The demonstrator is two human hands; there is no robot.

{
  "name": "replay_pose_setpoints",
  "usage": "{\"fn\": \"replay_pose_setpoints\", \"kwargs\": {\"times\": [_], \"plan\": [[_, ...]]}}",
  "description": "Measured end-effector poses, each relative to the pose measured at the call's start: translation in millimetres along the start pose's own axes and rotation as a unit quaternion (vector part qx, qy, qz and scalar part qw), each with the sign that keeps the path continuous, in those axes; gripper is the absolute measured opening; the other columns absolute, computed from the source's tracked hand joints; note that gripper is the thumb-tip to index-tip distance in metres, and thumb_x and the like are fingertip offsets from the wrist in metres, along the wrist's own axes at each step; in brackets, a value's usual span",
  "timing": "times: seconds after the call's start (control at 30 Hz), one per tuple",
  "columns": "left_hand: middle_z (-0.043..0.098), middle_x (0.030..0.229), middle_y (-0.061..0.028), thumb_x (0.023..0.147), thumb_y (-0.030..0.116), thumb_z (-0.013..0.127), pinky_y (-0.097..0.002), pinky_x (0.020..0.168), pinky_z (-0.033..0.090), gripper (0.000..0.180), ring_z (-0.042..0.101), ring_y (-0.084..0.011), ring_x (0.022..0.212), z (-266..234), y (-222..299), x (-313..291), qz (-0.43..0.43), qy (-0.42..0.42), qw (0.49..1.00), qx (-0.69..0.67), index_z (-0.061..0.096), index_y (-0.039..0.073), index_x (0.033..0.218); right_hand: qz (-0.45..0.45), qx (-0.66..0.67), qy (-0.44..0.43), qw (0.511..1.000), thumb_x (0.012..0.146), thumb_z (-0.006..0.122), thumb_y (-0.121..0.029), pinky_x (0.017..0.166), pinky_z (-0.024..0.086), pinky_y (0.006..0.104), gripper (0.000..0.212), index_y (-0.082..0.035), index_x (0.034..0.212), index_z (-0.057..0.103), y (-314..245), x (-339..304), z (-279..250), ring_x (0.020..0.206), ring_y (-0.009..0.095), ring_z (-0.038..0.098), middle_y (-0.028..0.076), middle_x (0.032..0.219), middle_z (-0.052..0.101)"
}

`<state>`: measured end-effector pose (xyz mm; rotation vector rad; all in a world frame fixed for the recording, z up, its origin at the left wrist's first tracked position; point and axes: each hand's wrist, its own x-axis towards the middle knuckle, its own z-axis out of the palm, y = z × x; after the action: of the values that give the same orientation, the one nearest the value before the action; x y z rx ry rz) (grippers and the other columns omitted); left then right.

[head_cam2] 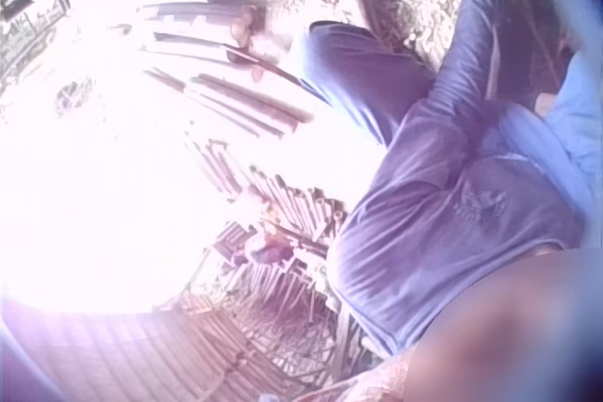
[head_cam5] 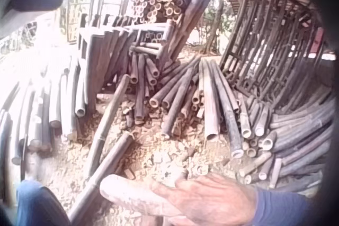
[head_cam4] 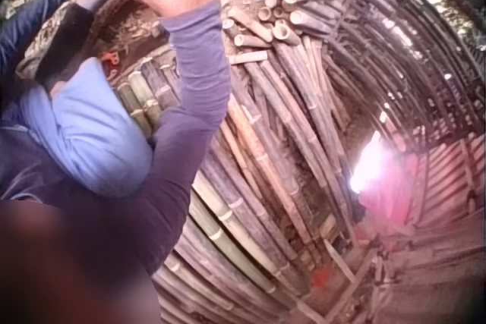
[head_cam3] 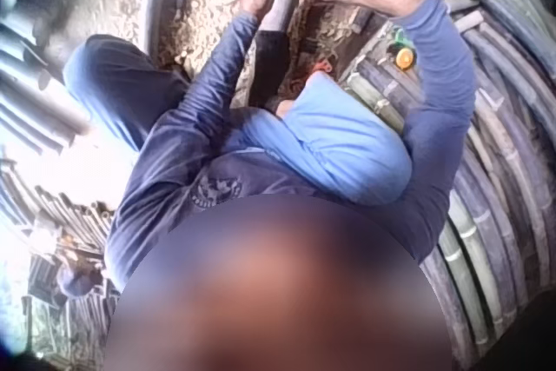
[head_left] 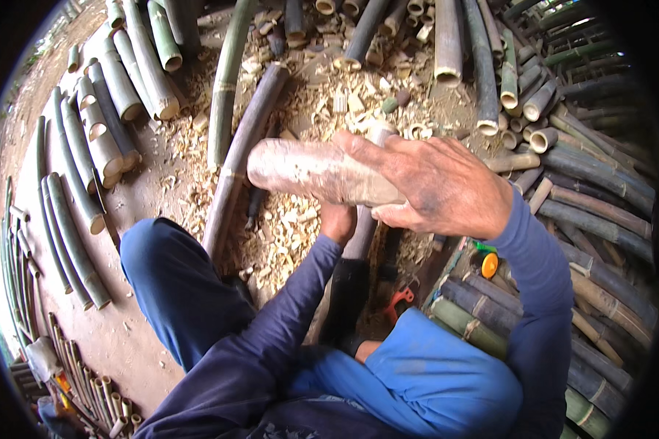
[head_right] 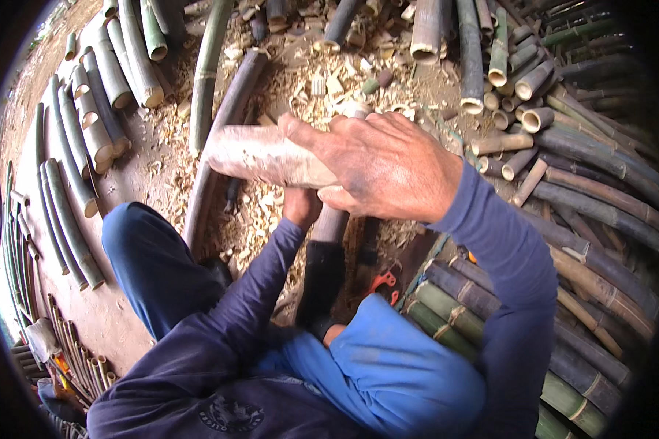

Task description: The person carves a bamboo pole using a knife and a wooden mallet. They repeatedly strike the knife to cut and shape the bamboo, then use the mallet to drive the knife deeper into the material.

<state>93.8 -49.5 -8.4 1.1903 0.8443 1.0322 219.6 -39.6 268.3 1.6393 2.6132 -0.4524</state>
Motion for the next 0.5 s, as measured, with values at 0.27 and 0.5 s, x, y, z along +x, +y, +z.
{"fn": "replay_pose_setpoints", "kwargs": {"times": [0.27, 0.5], "plan": [[0.063, 0.135, -0.0140, 0.103, 0.023, 0.055, -0.0424, 0.109, 0.044, 0.037, 0.058, -0.0284, 0.126, -14, -27, 0, -0.072, -0.029, 0.985, -0.153, 0.060, 0.005, 0.135, 0.006, 0.138, 0.064, 0.988, 0.077, 0.084, -0.023, 0.096, 0.059, 0.0434, 0.104, -0.019, 0.163, 0.026, -15, 3, -20, 0.103, 0.036, 0.071, 0.022, 0.142, 0.059], [0.061, 0.120, -0.0106, 0.102, 0.022, 0.058, -0.0359, 0.088, 0.051, 0.029, 0.061, -0.0195, 0.103, -3, 39, 35, -0.047, 0.012, 0.999, -0.020, 0.061, 0.002, 0.124, 0.113, 0.155, 0.096, 0.977, 0.076, 0.085, -0.025, 0.098, 0.056, 0.0424, 0.103, -0.011, 0.162, 0.030, 5, -29, 15, 0.110, 0.042, 0.070, 0.027, 0.135, 0.063]]}}
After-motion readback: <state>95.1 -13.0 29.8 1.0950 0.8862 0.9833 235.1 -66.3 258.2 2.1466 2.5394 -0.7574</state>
